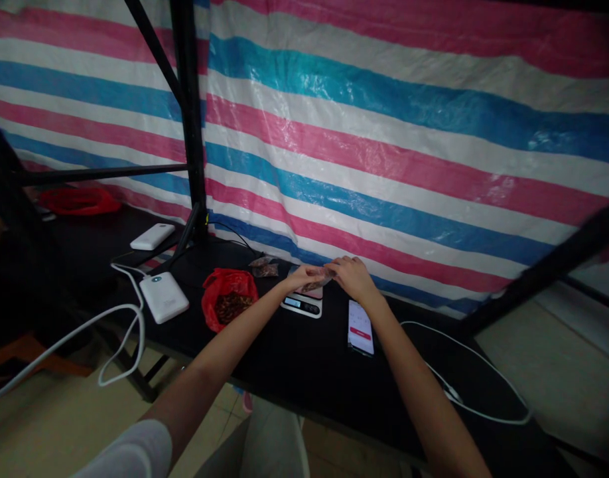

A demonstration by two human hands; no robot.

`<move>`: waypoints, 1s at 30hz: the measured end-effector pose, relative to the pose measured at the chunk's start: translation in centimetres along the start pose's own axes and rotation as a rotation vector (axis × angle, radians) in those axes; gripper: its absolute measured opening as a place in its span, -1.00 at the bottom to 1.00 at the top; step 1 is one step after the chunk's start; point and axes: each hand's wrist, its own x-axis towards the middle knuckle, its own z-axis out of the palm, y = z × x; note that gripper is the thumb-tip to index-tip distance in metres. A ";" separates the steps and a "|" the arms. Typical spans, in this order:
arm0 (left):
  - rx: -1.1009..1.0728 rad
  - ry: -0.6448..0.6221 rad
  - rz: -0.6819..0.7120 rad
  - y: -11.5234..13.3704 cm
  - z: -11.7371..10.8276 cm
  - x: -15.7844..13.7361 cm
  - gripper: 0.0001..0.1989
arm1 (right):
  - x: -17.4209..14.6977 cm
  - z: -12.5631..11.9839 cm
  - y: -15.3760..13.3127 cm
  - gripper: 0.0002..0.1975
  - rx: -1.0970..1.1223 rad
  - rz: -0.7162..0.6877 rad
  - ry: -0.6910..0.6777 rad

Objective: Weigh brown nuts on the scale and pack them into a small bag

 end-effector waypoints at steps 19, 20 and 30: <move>0.905 0.073 0.070 0.5 -2.4 1.8 -0.49 | -4.2 10.9 -0.4 -0.72 0.721 0.773 0.285; 0.960 0.056 0.059 0.2 -2.4 1.8 -0.51 | -4.7 12.4 -0.8 -0.72 0.763 0.819 0.278; 0.969 0.497 0.284 -0.2 0.1 -2.8 -0.54 | -5.2 16.2 -4.2 -0.50 0.910 0.848 0.378</move>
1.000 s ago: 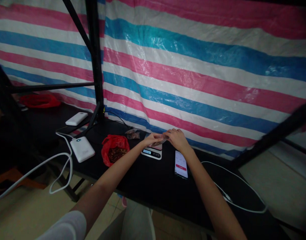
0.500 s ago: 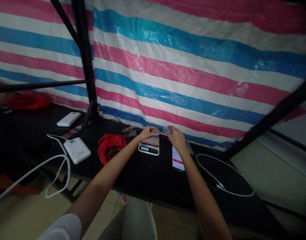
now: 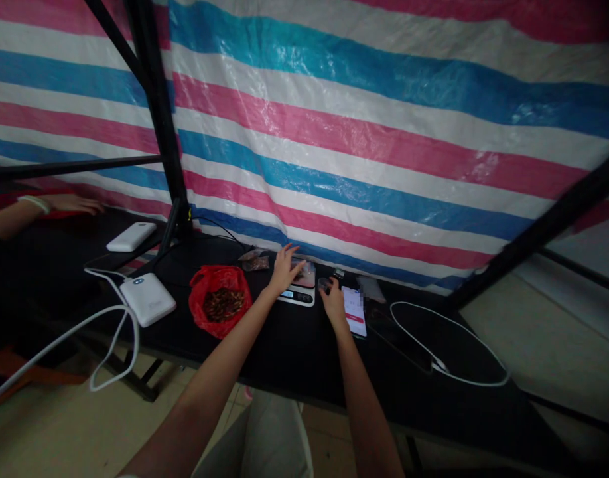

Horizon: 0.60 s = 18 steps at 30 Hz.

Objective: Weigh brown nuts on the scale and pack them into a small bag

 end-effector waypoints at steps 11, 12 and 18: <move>-0.005 0.289 -0.133 -1.2 -2.2 -5.3 -0.79 | -2.1 -2.0 -3.8 -0.73 -0.031 -0.079 0.313; -0.002 0.278 -0.127 -1.2 -2.2 -5.3 -0.79 | -2.2 -2.0 -3.8 -0.73 -0.061 -0.059 0.292; 0.008 0.173 -0.073 -0.2 -2.3 -5.8 -0.81 | -2.5 -1.7 -3.8 -0.71 -0.067 0.030 0.185</move>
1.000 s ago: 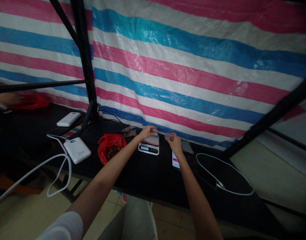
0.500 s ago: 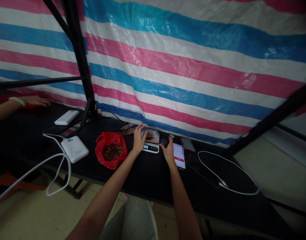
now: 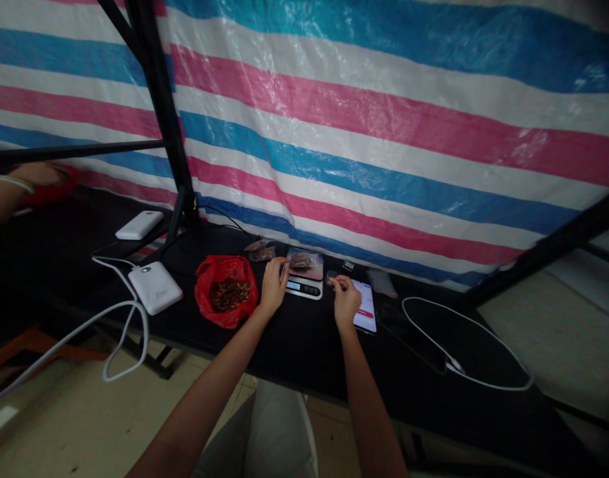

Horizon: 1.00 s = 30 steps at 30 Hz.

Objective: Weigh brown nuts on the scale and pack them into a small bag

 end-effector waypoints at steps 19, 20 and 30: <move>-0.061 0.030 -0.091 -0.7 0.5 -0.3 -0.83 | 0.1 1.1 -0.6 -0.72 0.134 -0.115 -0.061; -0.062 0.029 -0.089 -0.8 0.5 -0.3 -0.83 | 0.4 1.2 -1.1 -0.72 0.052 -0.096 -0.067; -0.067 0.046 -0.096 -1.3 0.6 -0.2 -0.81 | 3.1 4.9 -3.7 -0.74 -0.155 0.044 -0.277</move>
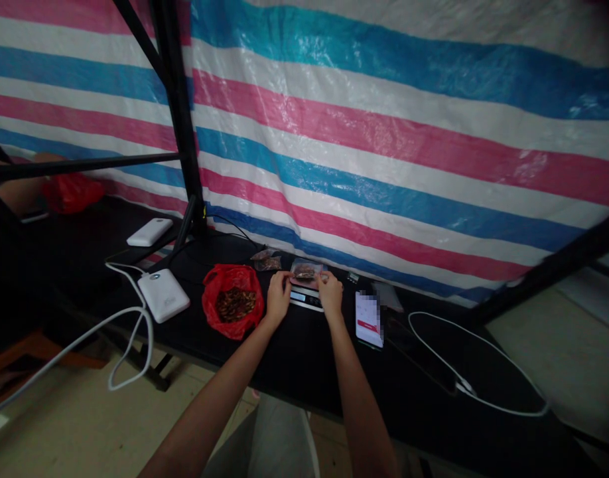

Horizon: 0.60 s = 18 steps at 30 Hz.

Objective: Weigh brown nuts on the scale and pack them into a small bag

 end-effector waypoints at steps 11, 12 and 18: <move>-0.065 0.141 0.012 0.8 -0.7 0.4 -0.80 | -2.6 -2.2 -0.3 -0.80 0.208 -0.436 -0.067; -0.088 0.144 -0.001 1.0 -0.8 0.4 -0.80 | -2.8 -2.4 0.0 -0.79 0.236 -0.431 -0.094; -0.298 -0.232 -0.112 0.9 0.1 0.4 -0.72 | -3.4 -1.9 1.5 -0.82 0.319 -0.333 -0.136</move>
